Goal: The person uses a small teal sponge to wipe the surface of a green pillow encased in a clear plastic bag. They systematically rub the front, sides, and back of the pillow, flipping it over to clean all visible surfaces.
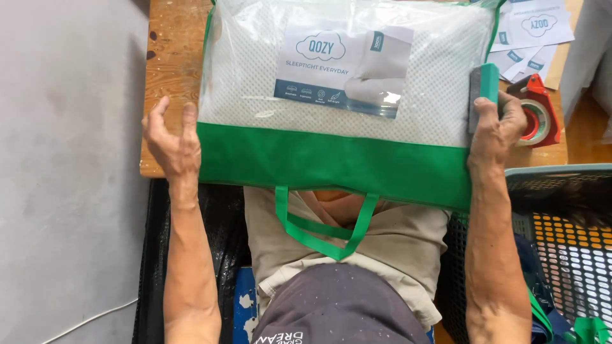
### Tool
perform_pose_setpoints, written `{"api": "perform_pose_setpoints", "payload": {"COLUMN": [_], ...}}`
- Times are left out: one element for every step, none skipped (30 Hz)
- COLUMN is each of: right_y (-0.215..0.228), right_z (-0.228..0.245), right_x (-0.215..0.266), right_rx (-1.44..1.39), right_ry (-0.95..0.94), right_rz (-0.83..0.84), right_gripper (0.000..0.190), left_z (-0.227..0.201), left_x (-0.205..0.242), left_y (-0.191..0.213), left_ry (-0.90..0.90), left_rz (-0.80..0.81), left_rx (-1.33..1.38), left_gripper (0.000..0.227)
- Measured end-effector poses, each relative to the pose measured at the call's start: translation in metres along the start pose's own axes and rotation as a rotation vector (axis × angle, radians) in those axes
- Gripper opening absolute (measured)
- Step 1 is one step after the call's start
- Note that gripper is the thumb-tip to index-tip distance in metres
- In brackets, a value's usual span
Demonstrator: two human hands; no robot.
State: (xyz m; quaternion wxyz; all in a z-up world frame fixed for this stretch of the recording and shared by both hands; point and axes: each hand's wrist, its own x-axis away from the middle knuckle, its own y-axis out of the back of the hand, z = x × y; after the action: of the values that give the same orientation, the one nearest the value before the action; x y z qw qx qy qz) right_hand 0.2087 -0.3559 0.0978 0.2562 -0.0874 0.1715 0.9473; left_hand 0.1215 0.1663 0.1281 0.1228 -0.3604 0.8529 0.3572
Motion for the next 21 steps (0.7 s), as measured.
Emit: {"api": "perform_pose_setpoints", "payload": {"right_y": [-0.001,-0.003,-0.005,-0.005,-0.005,-0.005,-0.007,-0.008,-0.009,-0.009,-0.008,-0.009,-0.013,-0.019,-0.026,-0.025,-0.024,-0.022,-0.025,-0.025,-0.026], "right_z": [-0.004,-0.007,-0.011,-0.013,-0.015,-0.016,-0.010,-0.003,0.002,-0.007,-0.017,-0.027,-0.041,-0.052,-0.063,-0.053,-0.043,-0.034,0.004,0.041,0.077], "right_x": [-0.003,-0.006,-0.010,-0.009,-0.009,-0.011,-0.012,-0.012,-0.010,-0.020,-0.028,-0.035,-0.045,-0.061,-0.079,-0.076,-0.074,-0.071,-0.062,-0.051,-0.040], "right_rx": [-0.001,0.046,0.091,0.090,0.099,0.108,0.107,0.137,0.166,0.166,0.135,0.100,0.097,0.000,-0.097,-0.103,-0.497,-0.885,-0.891,-0.890,-0.887], "right_ry": [0.005,-0.134,-0.274,-0.275,-0.324,-0.371,-0.373,-0.444,-0.515,-0.513,-0.495,-0.473,-0.467,-0.431,-0.395,-0.391,-0.192,0.018,0.023,0.126,0.231], "right_rz": [-0.009,-0.015,-0.019,-0.024,0.002,0.029,0.024,0.054,0.085,0.085,0.100,0.117,0.119,0.079,0.040,0.040,0.003,-0.039,-0.042,0.071,0.181], "right_gripper": [0.032,0.031,0.030,0.030,0.035,0.041,0.041,0.045,0.049,0.049,0.054,0.062,0.062,0.054,0.046,0.046,0.021,0.007,0.007,0.013,0.029], "left_z": [0.001,0.002,0.003,-0.007,-0.017,-0.028,-0.025,-0.022,-0.017,-0.007,0.004,0.016,0.018,0.018,0.017,0.005,-0.007,-0.018,-0.025,-0.031,-0.036], "left_x": [-0.011,-0.021,-0.031,-0.033,-0.036,-0.039,-0.041,-0.041,-0.040,-0.038,-0.034,-0.029,-0.025,-0.028,-0.032,-0.034,-0.036,-0.038,-0.046,-0.052,-0.058], "left_y": [-0.010,-0.019,-0.029,-0.027,-0.026,-0.026,-0.028,-0.030,-0.030,-0.039,-0.045,-0.051,-0.054,-0.059,-0.064,-0.053,-0.043,-0.034,-0.028,-0.022,-0.017], "left_ry": [-0.007,0.138,0.275,0.271,0.423,0.575,0.571,0.585,0.599,0.599,0.587,0.570,0.567,0.517,0.466,0.459,0.308,0.155,0.148,0.063,-0.020], "left_rz": [0.000,0.270,0.545,0.549,0.610,0.670,0.674,0.703,0.731,0.730,0.617,0.498,0.493,0.440,0.388,0.385,0.411,0.437,0.437,0.426,0.414], "left_rx": [0.009,-0.003,-0.014,-0.014,0.115,0.246,0.246,0.355,0.463,0.465,0.553,0.640,0.643,0.690,0.736,0.736,0.779,0.819,0.819,0.797,0.774], "left_gripper": [0.071,0.095,0.121,0.121,0.113,0.106,0.106,0.107,0.109,0.109,0.064,0.024,0.024,0.020,0.017,0.017,0.028,0.046,0.046,0.051,0.060]}}
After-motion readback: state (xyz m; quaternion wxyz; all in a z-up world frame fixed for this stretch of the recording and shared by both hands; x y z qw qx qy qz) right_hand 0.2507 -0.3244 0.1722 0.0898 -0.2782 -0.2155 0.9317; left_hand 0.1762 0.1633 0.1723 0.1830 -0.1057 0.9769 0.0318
